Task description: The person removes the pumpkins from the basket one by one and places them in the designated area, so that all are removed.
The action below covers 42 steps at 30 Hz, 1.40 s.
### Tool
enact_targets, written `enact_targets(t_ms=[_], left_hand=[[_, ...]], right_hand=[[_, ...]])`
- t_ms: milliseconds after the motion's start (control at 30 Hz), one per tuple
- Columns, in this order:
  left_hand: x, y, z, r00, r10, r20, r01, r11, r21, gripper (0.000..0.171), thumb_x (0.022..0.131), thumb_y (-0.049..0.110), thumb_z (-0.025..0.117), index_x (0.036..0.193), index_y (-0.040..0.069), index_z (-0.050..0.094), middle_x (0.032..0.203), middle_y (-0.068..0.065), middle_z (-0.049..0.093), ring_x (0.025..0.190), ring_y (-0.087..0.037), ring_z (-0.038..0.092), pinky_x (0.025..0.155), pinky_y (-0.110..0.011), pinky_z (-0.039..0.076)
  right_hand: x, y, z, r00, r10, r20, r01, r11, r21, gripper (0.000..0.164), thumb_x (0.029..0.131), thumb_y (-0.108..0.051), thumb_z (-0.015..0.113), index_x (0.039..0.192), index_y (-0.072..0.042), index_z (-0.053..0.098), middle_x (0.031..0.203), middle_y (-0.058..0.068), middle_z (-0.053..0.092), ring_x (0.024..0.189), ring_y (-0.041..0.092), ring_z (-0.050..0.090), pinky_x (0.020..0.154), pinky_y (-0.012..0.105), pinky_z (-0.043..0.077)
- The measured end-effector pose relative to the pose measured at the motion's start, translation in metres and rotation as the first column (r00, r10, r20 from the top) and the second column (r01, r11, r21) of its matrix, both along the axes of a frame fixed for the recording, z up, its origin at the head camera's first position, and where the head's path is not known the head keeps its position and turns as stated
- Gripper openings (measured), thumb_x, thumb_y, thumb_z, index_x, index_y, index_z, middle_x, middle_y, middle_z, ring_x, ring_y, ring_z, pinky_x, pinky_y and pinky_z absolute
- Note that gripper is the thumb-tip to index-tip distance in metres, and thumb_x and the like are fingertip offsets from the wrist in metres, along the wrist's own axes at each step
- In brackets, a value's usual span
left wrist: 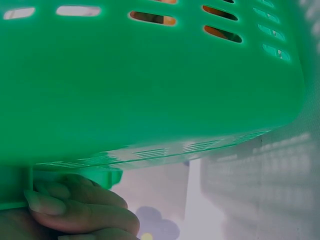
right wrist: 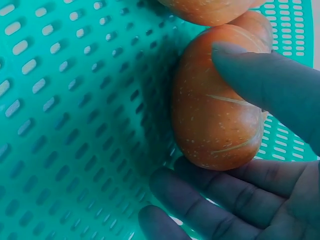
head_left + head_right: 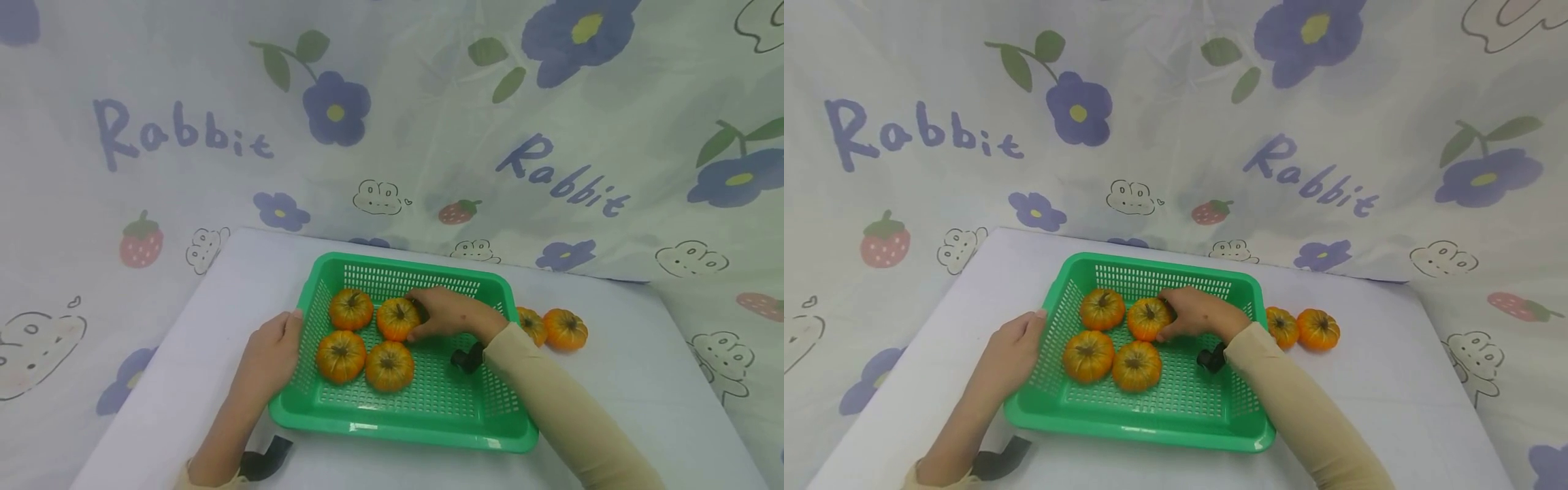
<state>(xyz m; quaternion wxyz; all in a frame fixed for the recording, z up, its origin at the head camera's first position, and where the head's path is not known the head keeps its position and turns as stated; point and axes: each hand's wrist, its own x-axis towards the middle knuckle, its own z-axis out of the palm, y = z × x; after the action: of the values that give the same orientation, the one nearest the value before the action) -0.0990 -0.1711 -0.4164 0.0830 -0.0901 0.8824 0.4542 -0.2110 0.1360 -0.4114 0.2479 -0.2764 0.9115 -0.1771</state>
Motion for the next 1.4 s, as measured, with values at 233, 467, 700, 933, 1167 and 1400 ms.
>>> enact_targets(t_ms=[233, 467, 700, 933, 1167, 1400], left_hand=[[0.000, 0.000, 0.000, 1.000, 0.006, 0.007, -0.006, 1.000, -0.003, 0.056, 0.113, 0.053, 0.029, 0.100, 0.006, 0.056, 0.079, -0.011, 0.056, 0.065, -0.023, 0.057, 0.056, -0.036, 0.052], [0.001, 0.000, 0.000, 1.000, 0.008, -0.005, -0.008, 1.000, -0.006, 0.056, 0.113, 0.052, 0.029, 0.098, 0.006, 0.056, 0.078, -0.011, 0.056, 0.064, -0.023, 0.057, 0.055, -0.036, 0.052], [0.000, 0.001, 0.001, 1.000, 0.015, -0.006, -0.015, 1.000, -0.014, 0.054, 0.113, 0.051, 0.029, 0.094, 0.007, 0.054, 0.075, -0.010, 0.055, 0.062, -0.022, 0.057, 0.054, -0.035, 0.052], [0.000, 0.001, 0.003, 1.000, 0.014, -0.005, -0.014, 1.000, -0.010, 0.054, 0.113, 0.050, 0.029, 0.094, 0.006, 0.054, 0.075, -0.010, 0.055, 0.062, -0.022, 0.057, 0.054, -0.035, 0.052], [0.000, 0.001, 0.003, 1.000, 0.015, -0.002, -0.015, 1.000, -0.004, 0.054, 0.113, 0.050, 0.030, 0.095, 0.006, 0.055, 0.075, -0.010, 0.056, 0.061, -0.022, 0.057, 0.054, -0.036, 0.052], [0.000, 0.001, 0.002, 1.000, 0.015, -0.001, -0.015, 1.000, -0.002, 0.055, 0.113, 0.051, 0.029, 0.096, 0.006, 0.055, 0.075, -0.011, 0.056, 0.061, -0.022, 0.058, 0.053, -0.036, 0.053]], right_hand=[[0.000, 0.004, 0.003, 1.000, -0.009, -0.012, 0.009, 1.000, -0.008, 0.075, 0.089, -0.039, 0.085, 0.149, -0.006, 0.053, 0.144, 0.012, 0.060, 0.132, 0.029, 0.056, 0.110, 0.048, 0.045], [-0.001, 0.005, 0.005, 1.000, 0.008, -0.018, -0.009, 0.999, -0.045, 0.074, 0.090, -0.038, 0.085, 0.148, -0.004, 0.053, 0.143, 0.011, 0.060, 0.130, 0.027, 0.056, 0.109, 0.047, 0.046], [-0.002, 0.008, 0.007, 1.000, 0.008, -0.022, -0.010, 0.998, -0.062, 0.076, 0.090, -0.040, 0.084, 0.149, -0.005, 0.052, 0.143, 0.011, 0.060, 0.129, 0.028, 0.057, 0.109, 0.048, 0.047], [-0.003, 0.011, 0.010, 1.000, -0.006, 0.001, 0.006, 0.994, -0.112, 0.078, 0.092, -0.043, 0.082, 0.151, -0.004, 0.049, 0.142, 0.012, 0.060, 0.124, 0.030, 0.061, 0.105, 0.047, 0.050], [-0.002, 0.012, 0.013, 0.999, -0.037, -0.010, 0.035, 0.988, -0.147, 0.079, 0.092, -0.044, 0.082, 0.152, -0.006, 0.048, 0.141, 0.012, 0.061, 0.123, 0.031, 0.062, 0.103, 0.047, 0.051], [-0.002, 0.014, 0.014, 0.998, -0.057, -0.027, 0.050, 0.979, -0.198, 0.082, 0.091, -0.044, 0.082, 0.154, -0.006, 0.047, 0.140, 0.010, 0.062, 0.120, 0.025, 0.063, 0.099, 0.044, 0.054]])
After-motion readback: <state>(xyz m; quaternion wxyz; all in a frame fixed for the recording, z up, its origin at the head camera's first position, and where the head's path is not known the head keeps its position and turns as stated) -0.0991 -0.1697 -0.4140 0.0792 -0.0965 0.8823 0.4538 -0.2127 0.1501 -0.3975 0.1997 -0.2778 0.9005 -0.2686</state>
